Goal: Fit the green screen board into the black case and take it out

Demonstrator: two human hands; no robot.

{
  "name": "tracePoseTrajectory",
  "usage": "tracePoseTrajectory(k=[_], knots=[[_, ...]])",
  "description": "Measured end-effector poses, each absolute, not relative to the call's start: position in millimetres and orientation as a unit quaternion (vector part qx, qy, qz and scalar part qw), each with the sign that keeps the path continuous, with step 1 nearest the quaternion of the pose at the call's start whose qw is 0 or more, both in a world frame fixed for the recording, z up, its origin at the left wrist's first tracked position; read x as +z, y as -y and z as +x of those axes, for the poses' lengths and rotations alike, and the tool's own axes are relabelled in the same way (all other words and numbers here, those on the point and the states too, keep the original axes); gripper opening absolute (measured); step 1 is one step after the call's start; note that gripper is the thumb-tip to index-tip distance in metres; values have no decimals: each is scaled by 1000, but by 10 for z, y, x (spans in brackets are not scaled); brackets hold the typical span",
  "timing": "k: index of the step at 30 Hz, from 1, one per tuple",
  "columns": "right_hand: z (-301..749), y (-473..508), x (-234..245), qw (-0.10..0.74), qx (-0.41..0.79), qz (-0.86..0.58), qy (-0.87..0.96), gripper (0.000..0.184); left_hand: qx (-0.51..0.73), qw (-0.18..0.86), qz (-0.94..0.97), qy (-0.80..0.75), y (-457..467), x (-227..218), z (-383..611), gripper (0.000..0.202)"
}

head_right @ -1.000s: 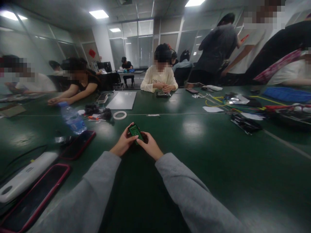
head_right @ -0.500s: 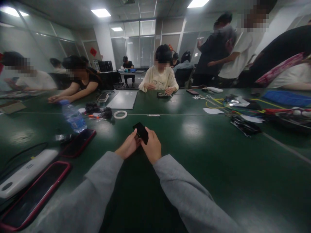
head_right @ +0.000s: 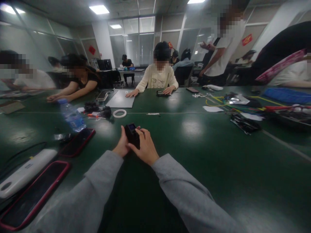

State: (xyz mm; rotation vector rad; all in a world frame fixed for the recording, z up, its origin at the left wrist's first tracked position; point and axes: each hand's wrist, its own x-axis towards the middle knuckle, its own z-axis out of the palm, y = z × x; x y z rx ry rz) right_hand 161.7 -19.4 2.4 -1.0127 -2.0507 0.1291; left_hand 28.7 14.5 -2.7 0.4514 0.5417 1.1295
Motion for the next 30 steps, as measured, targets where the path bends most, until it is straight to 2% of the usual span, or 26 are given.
tracePoseTrajectory(k=[4, 9, 12, 16, 19, 22, 26, 30], knots=[[1644, 152, -15, 450, 148, -405, 782, 59, 536, 768, 236, -260, -138, -5, 292, 78], [1676, -11, -120, 484, 397, -392, 674, 47, 537, 763, 267, -240, -138, 1, 290, 74], [1698, -86, -122, 484, 514, -367, 606, 50, 522, 768, 283, -238, -128, 23, 291, 73], [1742, -97, -56, 467, 606, -356, 537, 57, 501, 775, 301, -238, -113, 53, 288, 73], [1774, -88, -14, 460, 637, -355, 506, 57, 492, 782, 302, -236, -132, 39, 303, 73], [1797, -96, -11, 490, 635, -349, 485, 54, 506, 769, 297, -255, -181, -11, 325, 72], [1825, -133, -38, 529, 617, -374, 447, 56, 560, 678, 350, -322, -231, -75, 301, 52], [1836, -151, -33, 551, 613, -385, 415, 59, 547, 618, 444, -350, -227, -96, 227, 65]])
